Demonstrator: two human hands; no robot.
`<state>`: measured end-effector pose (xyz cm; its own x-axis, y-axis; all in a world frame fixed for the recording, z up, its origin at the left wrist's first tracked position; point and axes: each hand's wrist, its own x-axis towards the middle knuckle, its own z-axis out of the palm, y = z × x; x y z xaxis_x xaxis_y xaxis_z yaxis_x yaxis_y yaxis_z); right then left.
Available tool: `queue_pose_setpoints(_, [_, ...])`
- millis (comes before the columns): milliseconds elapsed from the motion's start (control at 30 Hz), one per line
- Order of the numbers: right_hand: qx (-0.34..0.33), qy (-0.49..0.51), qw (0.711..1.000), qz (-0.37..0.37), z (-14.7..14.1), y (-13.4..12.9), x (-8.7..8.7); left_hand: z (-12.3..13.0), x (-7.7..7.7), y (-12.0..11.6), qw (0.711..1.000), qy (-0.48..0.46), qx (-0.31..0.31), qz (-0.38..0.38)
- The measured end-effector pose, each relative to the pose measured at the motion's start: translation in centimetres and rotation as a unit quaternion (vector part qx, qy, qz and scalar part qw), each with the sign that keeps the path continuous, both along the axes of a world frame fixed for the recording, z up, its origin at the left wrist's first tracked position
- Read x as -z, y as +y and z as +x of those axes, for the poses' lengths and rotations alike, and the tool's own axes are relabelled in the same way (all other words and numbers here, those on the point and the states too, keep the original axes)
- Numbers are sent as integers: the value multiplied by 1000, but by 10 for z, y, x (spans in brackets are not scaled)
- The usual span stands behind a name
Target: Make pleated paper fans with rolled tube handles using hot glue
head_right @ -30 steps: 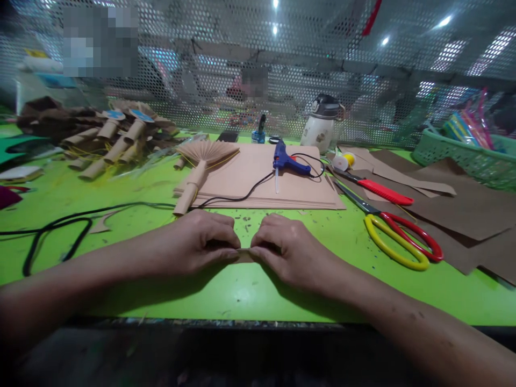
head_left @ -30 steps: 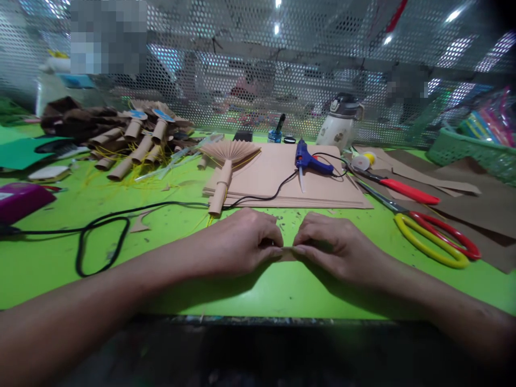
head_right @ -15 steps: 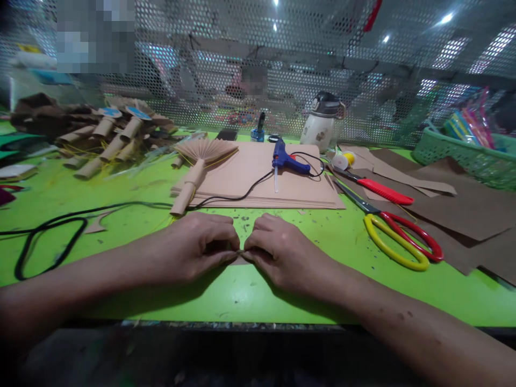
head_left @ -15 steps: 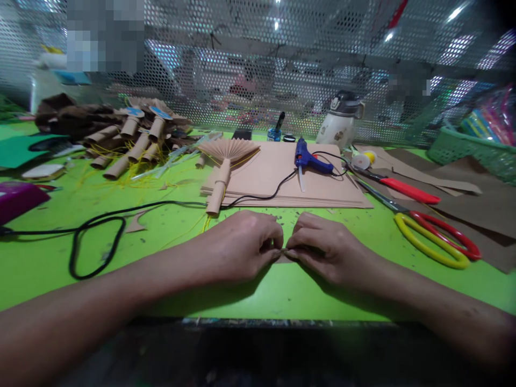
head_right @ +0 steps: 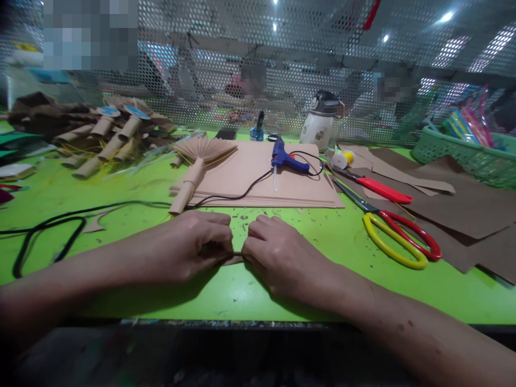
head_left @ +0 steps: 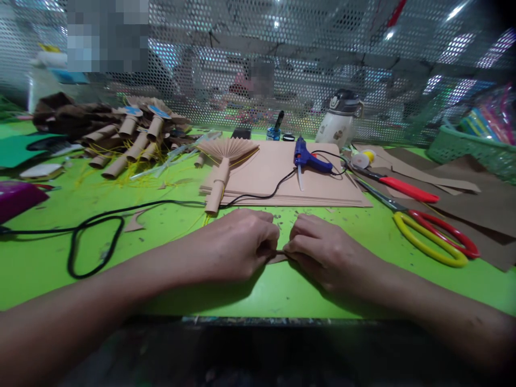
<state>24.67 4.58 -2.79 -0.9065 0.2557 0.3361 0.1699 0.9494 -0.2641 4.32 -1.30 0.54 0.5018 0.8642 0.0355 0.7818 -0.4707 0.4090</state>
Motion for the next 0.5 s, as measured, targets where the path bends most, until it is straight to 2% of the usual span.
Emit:
queue_pose_setpoints(233, [18,-50,998,46,7,-3,-3,-11,4,-8,996,62,26,58])
queue_pose_setpoints(500, [29,-84,994,60,20,-2,-7,-17,0,-16,995,78,25,54])
